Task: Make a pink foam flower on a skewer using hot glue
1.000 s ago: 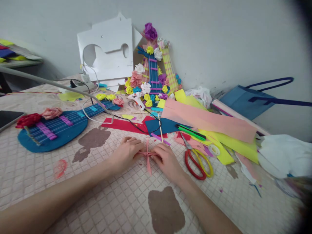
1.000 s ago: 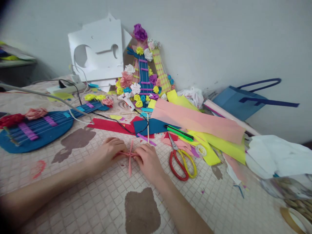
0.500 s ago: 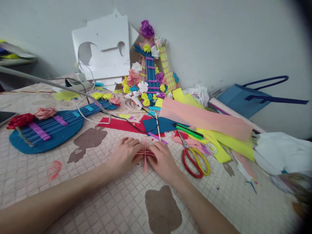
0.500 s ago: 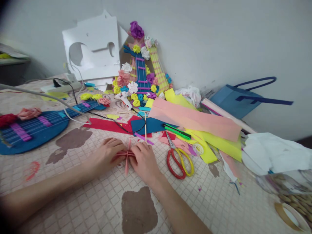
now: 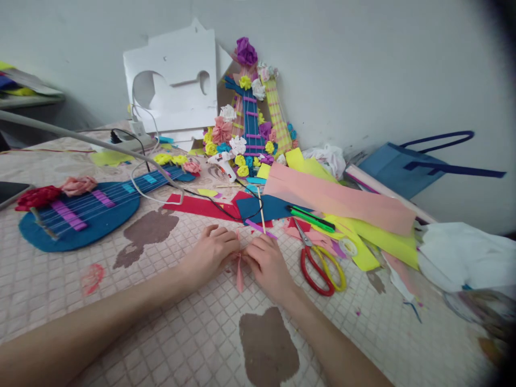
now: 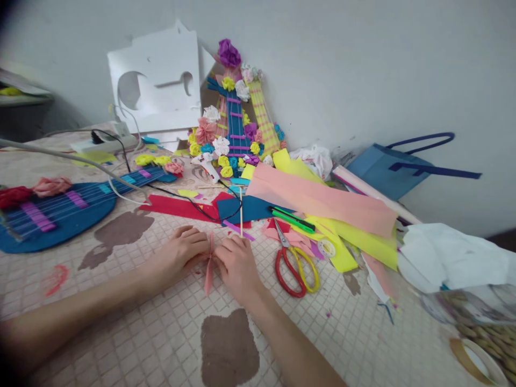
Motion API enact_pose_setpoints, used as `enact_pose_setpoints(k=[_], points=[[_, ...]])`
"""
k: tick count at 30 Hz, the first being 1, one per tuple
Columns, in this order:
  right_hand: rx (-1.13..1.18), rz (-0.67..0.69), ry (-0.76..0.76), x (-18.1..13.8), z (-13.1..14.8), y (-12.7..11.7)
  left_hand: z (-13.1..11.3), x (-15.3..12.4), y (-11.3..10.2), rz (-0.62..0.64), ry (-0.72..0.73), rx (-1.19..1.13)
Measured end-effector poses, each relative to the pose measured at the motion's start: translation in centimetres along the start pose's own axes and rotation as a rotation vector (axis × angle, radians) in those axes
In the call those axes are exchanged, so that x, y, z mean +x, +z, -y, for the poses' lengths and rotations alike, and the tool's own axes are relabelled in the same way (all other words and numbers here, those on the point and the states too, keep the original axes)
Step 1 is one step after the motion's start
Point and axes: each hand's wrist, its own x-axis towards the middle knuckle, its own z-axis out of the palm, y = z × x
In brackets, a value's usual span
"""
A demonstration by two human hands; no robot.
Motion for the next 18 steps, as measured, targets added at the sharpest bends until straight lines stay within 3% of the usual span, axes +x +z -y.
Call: enact_pose_setpoints(k=[18], points=[[0.047,0.02,0.057,-0.1,-1.5,-0.5,1.1,0.0,-0.8,0.065,-0.042,-0.048]])
